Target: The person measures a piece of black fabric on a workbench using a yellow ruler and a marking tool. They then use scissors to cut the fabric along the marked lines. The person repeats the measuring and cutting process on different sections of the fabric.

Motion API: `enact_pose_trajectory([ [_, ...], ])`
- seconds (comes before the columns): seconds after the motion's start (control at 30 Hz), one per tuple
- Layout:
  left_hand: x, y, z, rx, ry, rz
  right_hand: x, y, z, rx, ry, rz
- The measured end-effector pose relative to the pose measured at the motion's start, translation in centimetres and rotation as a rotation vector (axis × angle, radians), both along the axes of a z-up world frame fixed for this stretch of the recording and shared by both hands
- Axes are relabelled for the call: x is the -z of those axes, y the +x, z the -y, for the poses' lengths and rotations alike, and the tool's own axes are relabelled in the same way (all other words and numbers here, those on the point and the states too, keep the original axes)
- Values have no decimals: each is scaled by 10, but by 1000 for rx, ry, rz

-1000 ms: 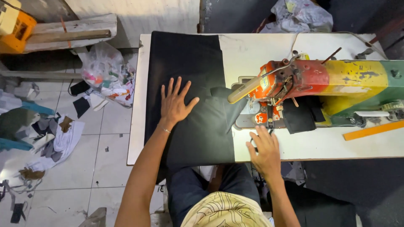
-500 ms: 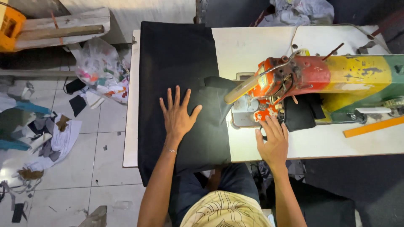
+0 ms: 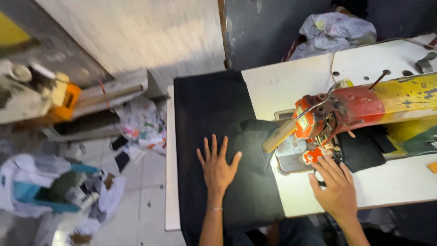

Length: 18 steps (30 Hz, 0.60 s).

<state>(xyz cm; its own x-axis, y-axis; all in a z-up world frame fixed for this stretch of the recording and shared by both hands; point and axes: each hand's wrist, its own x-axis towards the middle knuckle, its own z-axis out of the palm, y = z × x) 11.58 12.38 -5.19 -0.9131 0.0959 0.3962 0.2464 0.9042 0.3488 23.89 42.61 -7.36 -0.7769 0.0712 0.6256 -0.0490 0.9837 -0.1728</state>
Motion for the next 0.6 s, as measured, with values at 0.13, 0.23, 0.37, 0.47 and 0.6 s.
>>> enact_pose_trajectory([
  [0.13, 2, -14, 2, 10, -21, -10, 5, -10, 1, 54, -22, -20],
  [0.23, 7, -6, -1, -7, -16, 17, 10, -3, -6, 35, 30, -24],
  [0.37, 8, -4, -2, -28, -41, -12, 21, -4, -11, -28, -2, -117],
  [0.47, 15, -3, -1, -35, -55, -16, 17, 1, -8, -35, -23, -107],
  [0.6, 16, -10, -2, -38, -50, -32, 9, 1, -5, -58, -52, -82],
])
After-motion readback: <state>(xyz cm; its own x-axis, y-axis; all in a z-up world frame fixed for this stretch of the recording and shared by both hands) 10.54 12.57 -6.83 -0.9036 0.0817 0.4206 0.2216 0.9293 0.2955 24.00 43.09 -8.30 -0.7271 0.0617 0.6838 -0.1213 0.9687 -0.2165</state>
